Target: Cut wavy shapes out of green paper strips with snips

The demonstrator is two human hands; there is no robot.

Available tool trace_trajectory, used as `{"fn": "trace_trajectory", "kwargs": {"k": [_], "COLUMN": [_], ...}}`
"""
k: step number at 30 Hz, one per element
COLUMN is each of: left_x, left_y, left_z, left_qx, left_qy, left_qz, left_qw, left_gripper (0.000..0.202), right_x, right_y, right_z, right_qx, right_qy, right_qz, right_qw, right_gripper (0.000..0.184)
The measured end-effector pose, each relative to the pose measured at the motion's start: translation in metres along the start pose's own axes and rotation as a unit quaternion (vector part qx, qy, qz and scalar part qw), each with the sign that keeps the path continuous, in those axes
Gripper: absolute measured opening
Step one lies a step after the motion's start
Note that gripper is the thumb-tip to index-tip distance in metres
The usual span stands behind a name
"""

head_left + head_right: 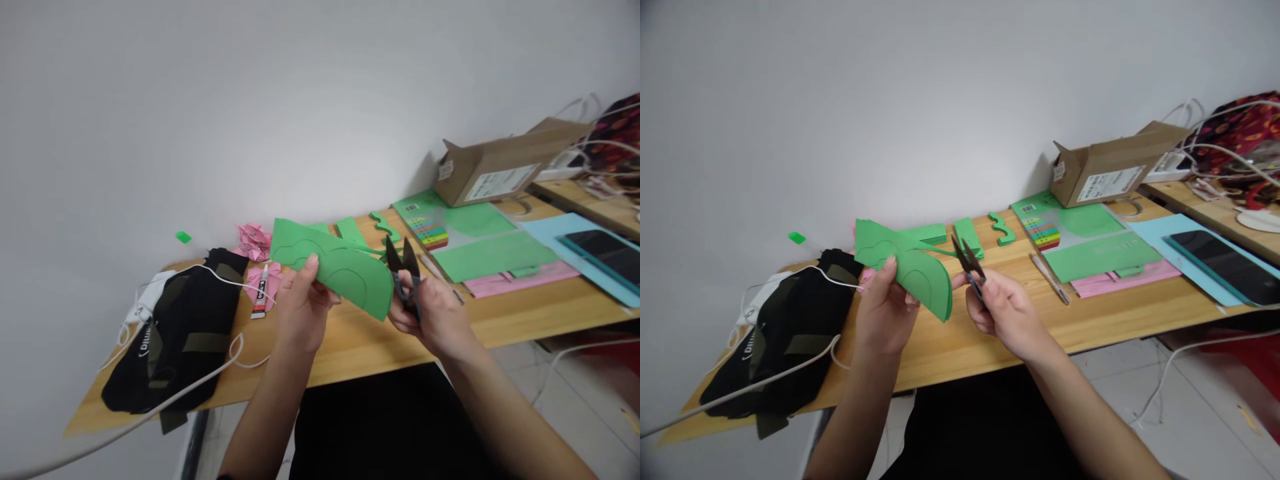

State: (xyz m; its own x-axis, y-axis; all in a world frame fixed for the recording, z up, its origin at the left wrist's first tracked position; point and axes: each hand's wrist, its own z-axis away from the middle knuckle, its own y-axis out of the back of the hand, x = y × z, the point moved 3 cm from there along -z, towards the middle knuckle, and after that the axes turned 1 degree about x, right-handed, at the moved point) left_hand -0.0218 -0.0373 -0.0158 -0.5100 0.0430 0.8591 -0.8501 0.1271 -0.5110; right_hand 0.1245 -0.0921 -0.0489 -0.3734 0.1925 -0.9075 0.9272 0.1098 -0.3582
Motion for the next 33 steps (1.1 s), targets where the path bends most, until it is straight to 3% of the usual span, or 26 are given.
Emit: {"fn": "trace_trajectory", "kwargs": {"k": [4,18,26,33], "left_x": [-0.002,-0.003,-0.001,0.004], "left_y": [-0.002,-0.001,0.000,-0.001], "left_z": [0.000,0.009,0.014,0.019], "left_qx": [-0.033,-0.052,-0.074,-0.099], "left_qy": [0.051,0.009,0.001,-0.048], "left_qz": [0.037,-0.014,-0.019,-0.098], "left_qw": [0.997,0.999,0.997,0.989], "left_gripper": [0.038,0.045,0.046,0.055], "right_x": [0.000,-0.011,-0.016,-0.016], "right_y": [-0.001,-0.015,-0.011,-0.008], "right_z": [0.004,0.006,0.016,0.026], "right_qx": [-0.035,-0.009,0.031,-0.005], "right_qy": [-0.024,-0.086,-0.046,0.005], "right_qz": [0.013,0.051,0.080,0.152], "right_qw": [0.999,0.995,0.995,0.988], "right_gripper": [0.044,0.051,0.038,0.024]}}
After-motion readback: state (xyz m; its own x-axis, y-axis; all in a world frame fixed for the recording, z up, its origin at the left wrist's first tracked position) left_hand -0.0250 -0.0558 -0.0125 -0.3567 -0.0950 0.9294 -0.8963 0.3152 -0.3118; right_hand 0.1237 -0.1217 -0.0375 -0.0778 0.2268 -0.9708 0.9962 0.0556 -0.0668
